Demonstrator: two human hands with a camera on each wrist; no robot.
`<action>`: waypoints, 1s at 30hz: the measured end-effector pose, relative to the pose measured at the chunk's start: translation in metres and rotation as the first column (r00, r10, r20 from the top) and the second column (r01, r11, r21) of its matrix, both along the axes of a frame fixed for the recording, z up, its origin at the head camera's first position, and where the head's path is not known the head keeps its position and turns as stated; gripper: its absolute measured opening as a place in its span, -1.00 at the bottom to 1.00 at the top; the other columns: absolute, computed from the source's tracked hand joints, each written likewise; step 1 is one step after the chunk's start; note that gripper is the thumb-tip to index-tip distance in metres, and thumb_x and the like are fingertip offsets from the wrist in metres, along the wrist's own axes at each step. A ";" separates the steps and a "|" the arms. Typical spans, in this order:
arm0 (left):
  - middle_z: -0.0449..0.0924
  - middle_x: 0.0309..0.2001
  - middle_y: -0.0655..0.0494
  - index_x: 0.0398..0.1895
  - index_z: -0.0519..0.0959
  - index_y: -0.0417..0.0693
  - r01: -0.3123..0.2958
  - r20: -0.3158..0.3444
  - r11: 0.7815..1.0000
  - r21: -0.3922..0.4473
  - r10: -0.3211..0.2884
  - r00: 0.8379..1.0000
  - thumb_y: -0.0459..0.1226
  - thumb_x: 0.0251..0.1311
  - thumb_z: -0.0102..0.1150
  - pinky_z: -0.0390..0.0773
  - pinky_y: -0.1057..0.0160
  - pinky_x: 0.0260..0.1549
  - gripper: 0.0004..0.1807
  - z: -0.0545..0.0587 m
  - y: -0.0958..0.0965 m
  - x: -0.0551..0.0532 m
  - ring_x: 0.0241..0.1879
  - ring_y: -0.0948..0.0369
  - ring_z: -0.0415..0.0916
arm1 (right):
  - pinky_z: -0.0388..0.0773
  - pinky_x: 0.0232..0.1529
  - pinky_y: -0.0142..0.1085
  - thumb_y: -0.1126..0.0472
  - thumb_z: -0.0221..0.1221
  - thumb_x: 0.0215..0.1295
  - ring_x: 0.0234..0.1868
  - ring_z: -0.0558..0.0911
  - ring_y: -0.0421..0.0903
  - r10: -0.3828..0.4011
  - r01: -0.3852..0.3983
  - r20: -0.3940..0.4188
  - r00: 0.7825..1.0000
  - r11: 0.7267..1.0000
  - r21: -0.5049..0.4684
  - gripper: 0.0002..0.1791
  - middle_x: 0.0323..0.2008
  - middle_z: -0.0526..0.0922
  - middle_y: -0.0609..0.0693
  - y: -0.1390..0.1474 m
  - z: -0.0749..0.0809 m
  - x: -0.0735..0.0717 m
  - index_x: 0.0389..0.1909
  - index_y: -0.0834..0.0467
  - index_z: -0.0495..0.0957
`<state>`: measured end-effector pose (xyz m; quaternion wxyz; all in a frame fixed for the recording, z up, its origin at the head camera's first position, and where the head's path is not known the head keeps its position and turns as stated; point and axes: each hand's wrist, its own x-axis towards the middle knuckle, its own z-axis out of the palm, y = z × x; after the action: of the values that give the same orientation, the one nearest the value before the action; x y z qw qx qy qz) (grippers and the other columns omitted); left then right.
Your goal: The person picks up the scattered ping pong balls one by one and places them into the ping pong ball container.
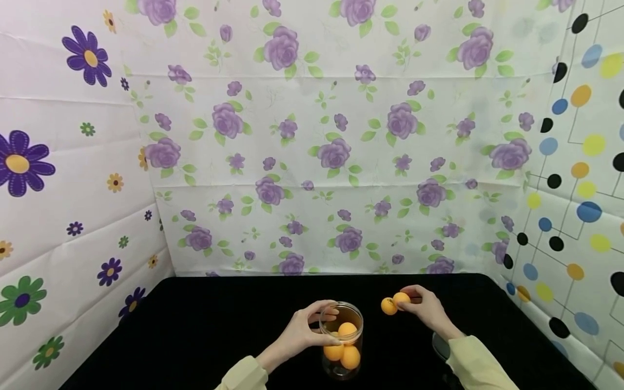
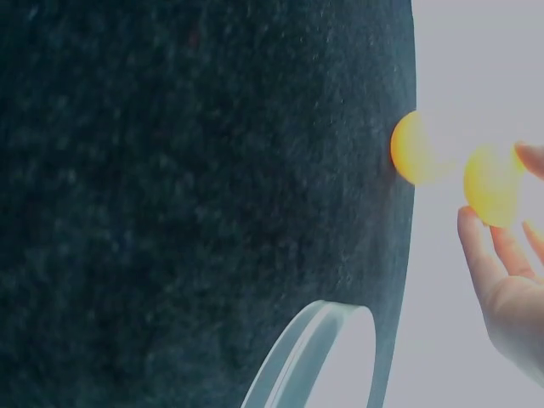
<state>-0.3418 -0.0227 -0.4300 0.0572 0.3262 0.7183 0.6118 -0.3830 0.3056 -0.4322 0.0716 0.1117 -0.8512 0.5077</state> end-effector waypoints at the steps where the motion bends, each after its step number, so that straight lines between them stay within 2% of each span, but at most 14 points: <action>1: 0.48 0.00 0.06 0.17 0.40 0.11 0.000 0.002 1.000 0.001 0.000 1.000 -0.23 -0.02 0.35 0.48 0.24 -0.20 -0.39 0.000 0.000 0.000 -0.04 0.08 0.43 | 0.51 -0.24 -0.14 0.17 0.25 0.13 -0.19 0.55 0.07 0.010 -0.010 -0.001 1.000 1.000 -0.004 -0.51 -0.15 0.52 0.23 -0.001 0.001 0.000 -0.01 0.41 0.42; 7: 0.48 0.00 0.07 0.18 0.40 0.08 0.000 0.011 1.000 0.008 -0.001 1.000 -0.24 -0.03 0.36 0.48 0.25 -0.21 -0.37 0.004 0.000 0.003 -0.04 0.07 0.43 | 0.50 -0.21 -0.10 0.17 0.25 0.12 -0.18 0.55 0.08 0.045 -0.045 0.000 0.999 0.998 -0.035 -0.50 -0.14 0.51 0.23 -0.005 0.005 0.001 -0.01 0.41 0.41; 13: 0.47 0.00 0.07 0.17 0.40 0.10 -0.005 -0.003 1.000 0.003 0.005 1.000 -0.26 -0.03 0.35 0.48 0.23 -0.20 -0.38 0.002 0.000 0.002 -0.04 0.08 0.43 | 0.50 -0.22 -0.10 0.18 0.26 0.11 -0.18 0.55 0.09 0.054 -0.055 -0.022 0.998 0.997 -0.047 -0.50 -0.13 0.51 0.23 -0.011 0.011 0.002 0.00 0.40 0.41; 23: 0.47 0.01 0.04 0.19 0.38 0.08 0.003 0.007 1.000 0.011 -0.003 1.000 -0.24 -0.04 0.36 0.49 0.21 -0.21 -0.36 -0.001 0.000 -0.001 -0.03 0.04 0.42 | 0.52 -0.26 -0.24 0.20 0.25 0.12 -0.18 0.55 0.08 0.090 -0.091 -0.055 0.994 0.996 -0.023 -0.54 -0.15 0.52 0.20 -0.023 0.018 0.005 -0.02 0.38 0.44; 30: 0.47 0.01 0.08 0.19 0.38 0.10 -0.012 0.000 1.000 -0.007 0.012 1.000 -0.24 -0.04 0.36 0.48 0.25 -0.21 -0.36 0.000 0.001 -0.001 -0.04 0.09 0.43 | 0.49 -0.19 -0.07 0.16 0.25 0.13 -0.15 0.54 0.09 0.122 -0.122 -0.010 0.992 0.990 -0.065 -0.50 -0.13 0.51 0.19 -0.032 0.026 0.007 0.02 0.38 0.41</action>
<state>-0.3431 -0.0220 -0.4302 0.0544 0.3217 0.7225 0.6096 -0.3761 0.2736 -0.4058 0.0464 0.1627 -0.8256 0.5383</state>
